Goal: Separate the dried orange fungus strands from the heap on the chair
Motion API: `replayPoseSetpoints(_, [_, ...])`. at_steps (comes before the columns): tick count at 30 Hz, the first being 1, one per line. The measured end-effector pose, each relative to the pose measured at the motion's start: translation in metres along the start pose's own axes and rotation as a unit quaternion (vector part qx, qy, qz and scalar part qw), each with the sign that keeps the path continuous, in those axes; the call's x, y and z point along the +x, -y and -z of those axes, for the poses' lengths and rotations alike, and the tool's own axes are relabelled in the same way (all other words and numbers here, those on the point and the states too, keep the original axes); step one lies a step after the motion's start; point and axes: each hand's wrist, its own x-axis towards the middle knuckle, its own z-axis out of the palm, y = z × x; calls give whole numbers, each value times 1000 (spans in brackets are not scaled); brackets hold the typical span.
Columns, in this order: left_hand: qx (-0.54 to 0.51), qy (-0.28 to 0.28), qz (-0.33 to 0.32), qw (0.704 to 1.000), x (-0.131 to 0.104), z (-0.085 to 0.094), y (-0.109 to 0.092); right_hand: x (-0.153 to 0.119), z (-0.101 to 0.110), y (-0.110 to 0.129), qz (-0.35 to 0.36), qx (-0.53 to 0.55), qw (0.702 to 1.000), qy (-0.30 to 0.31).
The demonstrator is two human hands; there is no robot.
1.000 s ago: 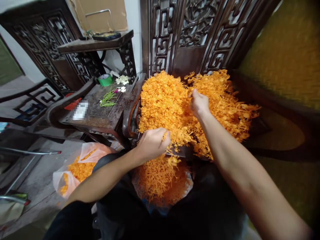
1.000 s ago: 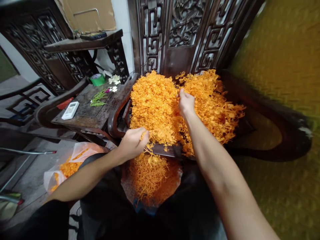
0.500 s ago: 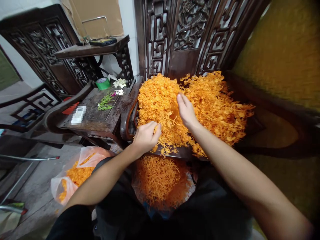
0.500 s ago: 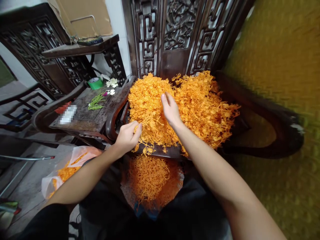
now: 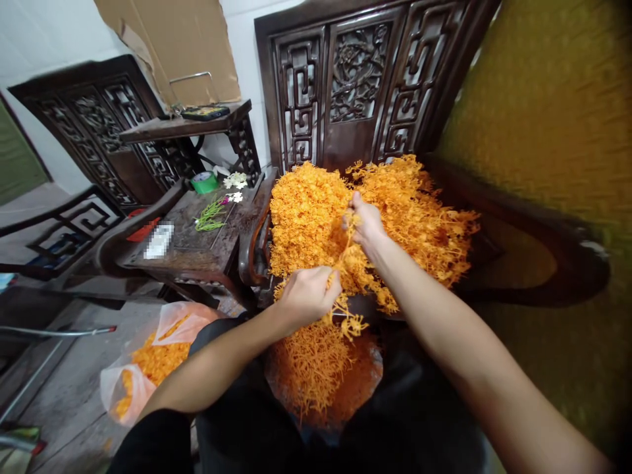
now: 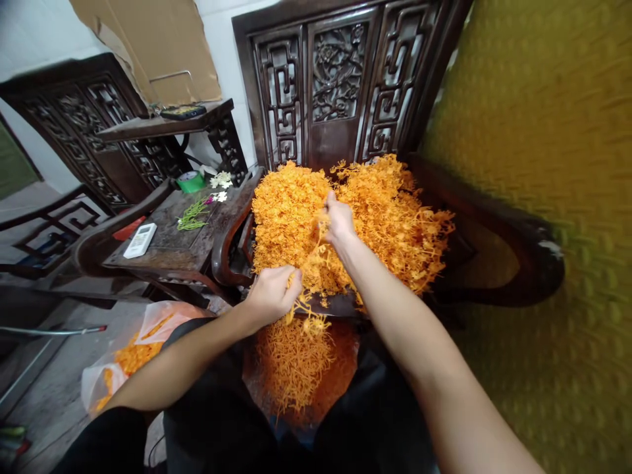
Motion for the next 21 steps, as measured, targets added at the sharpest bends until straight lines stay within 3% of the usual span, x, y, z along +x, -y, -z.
replayPoseSetpoints(3, [3, -10, -49, 999, -6, 1, -6, 17, 21, 8, 30, 14, 997, -73])
replayPoseSetpoints(5, [2, -31, -24, 999, -6, 2, 1, 16, 29, 9, 14, 0, 998, -58])
replayPoseSetpoints(7, [1, -57, 19, 998, -3, 4, 16, 3, 27, 4, -53, -13, 998, 36])
replayPoseSetpoints(10, [11, -103, 48, 994, 4, 7, 37, -27, 11, -10, -183, 3, 963, 200])
replayPoseSetpoints(13, [25, -127, 45, 991, 8, 8, 44, -53, -12, -22, -228, 68, 937, 257])
replayPoseSetpoints(17, [19, -106, 27, 994, 9, 0, 35, -62, -31, -14, -153, 157, 940, 261])
replayPoseSetpoints(21, [2, -73, 25, 997, 4, -9, 20, -48, -27, 3, -94, 130, 973, 166])
